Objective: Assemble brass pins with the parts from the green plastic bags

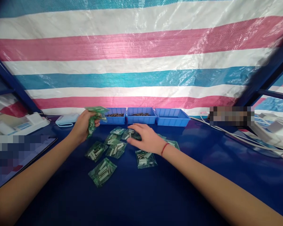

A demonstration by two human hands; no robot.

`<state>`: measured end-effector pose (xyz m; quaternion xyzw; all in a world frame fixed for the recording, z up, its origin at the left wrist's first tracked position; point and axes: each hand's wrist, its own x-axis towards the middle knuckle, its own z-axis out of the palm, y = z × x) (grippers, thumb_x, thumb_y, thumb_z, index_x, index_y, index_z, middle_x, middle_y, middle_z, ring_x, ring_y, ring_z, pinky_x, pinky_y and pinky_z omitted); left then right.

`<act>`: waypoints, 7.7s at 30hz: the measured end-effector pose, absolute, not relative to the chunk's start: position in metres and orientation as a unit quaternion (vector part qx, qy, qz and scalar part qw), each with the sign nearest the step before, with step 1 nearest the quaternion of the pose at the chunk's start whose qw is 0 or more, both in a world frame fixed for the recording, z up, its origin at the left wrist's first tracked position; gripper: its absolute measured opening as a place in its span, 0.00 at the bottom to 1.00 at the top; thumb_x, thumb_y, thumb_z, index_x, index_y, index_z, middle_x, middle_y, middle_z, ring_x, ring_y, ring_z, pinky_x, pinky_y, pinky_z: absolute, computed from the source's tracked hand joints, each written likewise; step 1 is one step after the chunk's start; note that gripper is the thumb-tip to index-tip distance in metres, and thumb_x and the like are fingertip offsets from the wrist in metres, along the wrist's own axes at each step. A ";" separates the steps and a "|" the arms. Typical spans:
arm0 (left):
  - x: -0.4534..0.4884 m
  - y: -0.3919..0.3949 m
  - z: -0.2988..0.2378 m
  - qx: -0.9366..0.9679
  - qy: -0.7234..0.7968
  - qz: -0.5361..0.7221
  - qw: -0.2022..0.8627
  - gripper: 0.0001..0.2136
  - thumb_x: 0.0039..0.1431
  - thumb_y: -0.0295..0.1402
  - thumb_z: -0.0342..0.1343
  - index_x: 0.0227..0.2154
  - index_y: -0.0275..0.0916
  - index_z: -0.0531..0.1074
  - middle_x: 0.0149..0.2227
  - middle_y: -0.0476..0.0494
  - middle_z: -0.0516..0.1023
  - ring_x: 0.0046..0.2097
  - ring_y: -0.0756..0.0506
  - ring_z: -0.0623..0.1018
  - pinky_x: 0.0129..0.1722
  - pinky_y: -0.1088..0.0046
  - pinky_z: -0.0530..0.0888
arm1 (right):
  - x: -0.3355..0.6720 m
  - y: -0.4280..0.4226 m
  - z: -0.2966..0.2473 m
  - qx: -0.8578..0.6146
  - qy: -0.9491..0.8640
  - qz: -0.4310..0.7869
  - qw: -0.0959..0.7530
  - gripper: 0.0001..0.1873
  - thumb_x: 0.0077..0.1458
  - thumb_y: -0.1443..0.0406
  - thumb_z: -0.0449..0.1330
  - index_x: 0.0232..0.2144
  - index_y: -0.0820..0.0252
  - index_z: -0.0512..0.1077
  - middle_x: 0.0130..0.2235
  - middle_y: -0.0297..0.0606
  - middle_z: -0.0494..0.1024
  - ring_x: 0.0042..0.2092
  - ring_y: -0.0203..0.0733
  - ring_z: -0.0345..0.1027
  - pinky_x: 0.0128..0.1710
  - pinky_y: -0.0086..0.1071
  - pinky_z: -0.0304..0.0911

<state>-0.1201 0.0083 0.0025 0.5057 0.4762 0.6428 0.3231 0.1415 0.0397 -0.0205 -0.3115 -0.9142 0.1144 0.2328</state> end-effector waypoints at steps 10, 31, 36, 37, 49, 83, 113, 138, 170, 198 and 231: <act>-0.109 -0.004 0.000 0.651 0.486 0.494 0.309 0.20 0.64 0.45 0.40 0.26 0.38 0.69 0.30 0.45 0.73 0.32 0.47 0.73 0.35 0.70 0.72 | 0.181 0.043 0.004 -0.371 -0.845 0.176 0.343 0.13 0.58 0.55 0.57 0.32 0.58 0.73 0.36 0.40 0.78 0.37 0.44 0.72 0.38 0.36 0.68; -0.055 -0.044 -0.022 0.825 0.502 0.245 0.086 0.30 0.59 0.40 0.54 0.63 0.46 0.54 0.68 0.40 0.48 0.68 0.30 0.46 0.62 0.44 0.51 | 0.188 -0.006 -0.024 -0.347 -0.881 0.203 0.249 0.08 0.57 0.59 0.58 0.37 0.55 0.68 0.52 0.42 0.74 0.64 0.57 0.53 0.61 0.61 0.44; -0.031 -0.062 -0.010 0.801 0.440 0.379 0.145 0.24 0.56 0.43 0.59 0.53 0.38 0.67 0.53 0.38 0.72 0.54 0.40 0.71 0.54 0.64 0.68 | 0.186 -0.032 -0.011 -0.345 -0.846 0.208 0.350 0.10 0.60 0.59 0.56 0.29 0.56 0.72 0.31 0.36 0.77 0.34 0.43 0.72 0.32 0.34 0.68; -0.025 -0.066 -0.008 0.790 0.433 0.396 0.178 0.18 0.59 0.41 0.57 0.48 0.37 0.71 0.45 0.41 0.76 0.47 0.44 0.75 0.48 0.69 0.71 | 0.184 -0.037 -0.010 -0.349 -0.839 0.233 0.347 0.11 0.59 0.58 0.57 0.28 0.56 0.71 0.28 0.34 0.76 0.30 0.41 0.71 0.28 0.31 0.67; -0.013 -0.076 -0.012 0.583 0.352 0.434 0.589 0.23 0.62 0.52 0.47 0.47 0.37 0.70 0.36 0.44 0.72 0.34 0.49 0.74 0.34 0.71 0.72 | 0.189 -0.049 -0.012 -0.205 -0.867 0.022 0.453 0.17 0.54 0.74 0.59 0.44 0.52 0.73 0.47 0.39 0.71 0.44 0.41 0.71 0.41 0.30 0.70; -0.039 -0.057 -0.010 0.711 0.515 0.395 0.270 0.10 0.63 0.35 0.48 0.39 0.43 0.75 0.42 0.45 0.76 0.36 0.47 0.75 0.28 0.74 0.68 | 0.214 0.011 -0.001 -0.389 -0.885 0.211 0.143 0.15 0.54 0.52 0.60 0.32 0.57 0.69 0.30 0.34 0.71 0.28 0.38 0.64 0.26 0.31 0.61; -0.009 -0.074 -0.010 0.555 0.400 0.451 0.573 0.12 0.60 0.42 0.56 0.30 0.37 0.71 0.26 0.52 0.69 0.29 0.52 0.69 0.31 0.77 0.67 | 0.180 -0.054 0.012 -0.234 -0.839 0.290 0.396 0.16 0.55 0.74 0.54 0.43 0.55 0.74 0.39 0.39 0.72 0.40 0.39 0.69 0.37 0.34 0.69; -0.017 -0.076 -0.013 0.621 0.493 0.354 0.496 0.11 0.63 0.38 0.49 0.45 0.45 0.72 0.39 0.47 0.75 0.37 0.47 0.74 0.35 0.72 0.71 | 0.225 0.001 0.012 -0.394 -0.878 0.266 0.058 0.28 0.47 0.50 0.64 0.48 0.57 0.71 0.45 0.41 0.72 0.41 0.45 0.69 0.39 0.35 0.65; -0.006 -0.078 -0.010 0.510 0.387 0.508 0.577 0.08 0.59 0.36 0.59 0.38 0.39 0.74 0.33 0.49 0.74 0.35 0.52 0.73 0.35 0.78 0.73 | 0.182 -0.055 0.016 -0.220 -0.862 0.245 0.386 0.17 0.58 0.74 0.51 0.42 0.54 0.75 0.38 0.38 0.71 0.36 0.36 0.68 0.34 0.31 0.68; -0.011 -0.081 -0.009 0.613 0.445 0.450 0.473 0.07 0.64 0.34 0.49 0.40 0.42 0.71 0.35 0.48 0.73 0.37 0.48 0.73 0.36 0.74 0.70 | 0.179 -0.016 -0.023 -0.270 -0.932 0.152 0.188 0.18 0.60 0.57 0.57 0.50 0.54 0.70 0.56 0.46 0.70 0.58 0.52 0.62 0.55 0.49 0.60; -0.010 -0.073 -0.014 0.535 0.474 0.469 0.519 0.13 0.60 0.43 0.55 0.35 0.36 0.73 0.30 0.48 0.72 0.33 0.49 0.73 0.35 0.72 0.73 | 0.174 -0.047 -0.009 -0.340 -0.700 0.412 0.475 0.12 0.63 0.61 0.53 0.49 0.49 0.65 0.41 0.36 0.70 0.32 0.35 0.68 0.30 0.30 0.68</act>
